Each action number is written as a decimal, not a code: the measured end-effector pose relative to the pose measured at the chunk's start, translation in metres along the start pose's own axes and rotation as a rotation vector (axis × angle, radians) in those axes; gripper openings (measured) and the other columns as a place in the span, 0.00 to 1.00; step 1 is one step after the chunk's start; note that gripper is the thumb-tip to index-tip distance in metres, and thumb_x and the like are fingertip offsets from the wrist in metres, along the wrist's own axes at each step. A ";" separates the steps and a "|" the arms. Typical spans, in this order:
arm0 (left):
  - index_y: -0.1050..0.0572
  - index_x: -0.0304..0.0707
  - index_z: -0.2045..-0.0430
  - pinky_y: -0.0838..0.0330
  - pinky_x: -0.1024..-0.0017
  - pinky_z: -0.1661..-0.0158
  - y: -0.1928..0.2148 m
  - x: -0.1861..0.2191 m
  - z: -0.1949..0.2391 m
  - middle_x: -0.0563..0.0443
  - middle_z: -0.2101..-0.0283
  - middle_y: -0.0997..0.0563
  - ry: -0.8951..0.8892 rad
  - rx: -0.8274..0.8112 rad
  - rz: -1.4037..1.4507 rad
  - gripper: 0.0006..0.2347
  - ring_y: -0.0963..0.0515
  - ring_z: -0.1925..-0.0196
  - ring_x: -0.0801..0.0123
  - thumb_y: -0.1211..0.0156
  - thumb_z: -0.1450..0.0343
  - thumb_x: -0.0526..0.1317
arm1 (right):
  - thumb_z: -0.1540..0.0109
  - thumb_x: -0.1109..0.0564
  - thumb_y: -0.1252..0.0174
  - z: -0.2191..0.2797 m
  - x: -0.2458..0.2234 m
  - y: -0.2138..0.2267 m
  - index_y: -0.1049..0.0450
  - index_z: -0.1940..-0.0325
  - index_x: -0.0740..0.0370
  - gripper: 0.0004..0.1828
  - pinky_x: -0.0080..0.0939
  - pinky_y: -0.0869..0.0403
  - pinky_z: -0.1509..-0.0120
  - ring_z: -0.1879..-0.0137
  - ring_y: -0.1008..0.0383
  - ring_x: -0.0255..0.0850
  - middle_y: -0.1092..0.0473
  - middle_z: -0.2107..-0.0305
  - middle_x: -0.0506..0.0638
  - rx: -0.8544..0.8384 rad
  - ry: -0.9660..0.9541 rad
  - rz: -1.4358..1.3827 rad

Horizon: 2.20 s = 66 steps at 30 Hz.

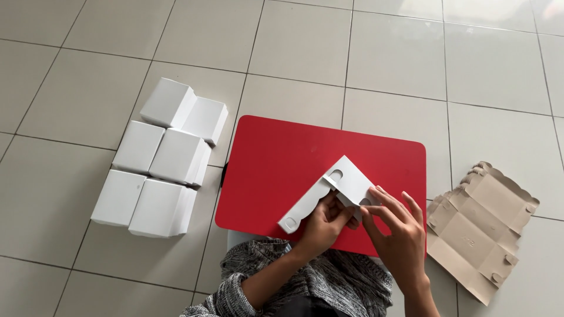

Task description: The person assembles flat cardboard pieces into white rectangular boxes by folding and interlocking tabs. They place each completed box into a growing stack on the floor and repeat the process with additional flat pieces.

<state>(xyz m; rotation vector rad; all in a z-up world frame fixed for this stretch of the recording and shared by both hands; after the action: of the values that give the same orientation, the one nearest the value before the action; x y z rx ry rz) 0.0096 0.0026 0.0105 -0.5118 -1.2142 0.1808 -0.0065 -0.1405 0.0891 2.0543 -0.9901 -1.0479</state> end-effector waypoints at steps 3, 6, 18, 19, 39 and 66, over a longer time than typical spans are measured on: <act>0.29 0.35 0.45 0.19 0.73 0.56 -0.002 0.011 0.004 0.47 0.59 0.18 -0.005 0.012 -0.026 0.14 0.17 0.61 0.68 0.43 0.26 0.34 | 0.38 0.56 0.36 0.004 -0.001 -0.004 0.23 0.67 0.54 0.04 0.54 0.36 0.25 0.39 0.23 0.42 0.23 0.47 0.51 -0.019 0.014 0.038; 0.29 0.34 0.49 0.18 0.74 0.60 -0.003 0.023 0.006 0.47 0.62 0.19 -0.021 -0.025 -0.097 0.12 0.17 0.64 0.67 0.47 0.25 0.38 | 0.39 0.55 0.36 0.006 0.003 -0.010 0.23 0.67 0.54 0.04 0.57 0.37 0.24 0.37 0.24 0.44 0.24 0.46 0.51 -0.046 0.003 0.059; 0.27 0.38 0.49 0.24 0.72 0.45 -0.004 0.042 0.011 0.49 0.52 0.17 0.011 0.048 -0.158 0.15 0.19 0.47 0.66 0.44 0.27 0.43 | 0.33 0.53 0.44 0.036 0.005 -0.038 0.21 0.54 0.55 0.08 0.59 0.35 0.24 0.31 0.30 0.54 0.29 0.40 0.61 0.101 0.012 -0.129; 0.28 0.37 0.47 0.25 0.73 0.45 -0.003 0.042 0.010 0.49 0.51 0.18 0.006 0.044 -0.153 0.16 0.19 0.47 0.67 0.45 0.27 0.43 | 0.34 0.51 0.44 0.038 0.005 -0.039 0.21 0.55 0.54 0.09 0.61 0.36 0.25 0.27 0.34 0.56 0.34 0.36 0.62 0.068 -0.006 -0.138; 0.33 0.37 0.41 0.17 0.67 0.59 0.029 0.126 0.026 0.40 0.58 0.19 -0.465 -0.148 -0.134 0.14 0.16 0.60 0.60 0.54 0.22 0.35 | 0.32 0.38 0.53 0.020 0.055 -0.030 0.57 0.29 0.49 0.34 0.43 0.32 0.59 0.56 0.30 0.52 0.39 0.41 0.74 0.185 -0.638 -0.447; 0.69 0.61 0.24 0.61 0.34 0.33 0.039 0.063 -0.030 0.27 0.24 0.67 -0.177 -0.453 -0.155 0.45 0.60 0.25 0.27 0.44 0.31 0.65 | 0.45 0.42 0.28 -0.012 -0.008 -0.007 0.38 0.27 0.59 0.47 0.51 0.21 0.58 0.47 0.28 0.59 0.41 0.36 0.61 0.106 -0.297 -0.241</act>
<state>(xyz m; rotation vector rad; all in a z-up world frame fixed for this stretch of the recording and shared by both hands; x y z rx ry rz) 0.0646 0.0534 0.0382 -0.8031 -1.4698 -0.1912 0.0023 -0.1280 0.0926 2.1859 -0.9744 -1.4888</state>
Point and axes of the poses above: each hand's wrist, its own z-axis away from the middle knuckle, its own y-axis out of the back of the hand, x = y × z, the point moved 1 cm from there along -z, towards the middle knuckle
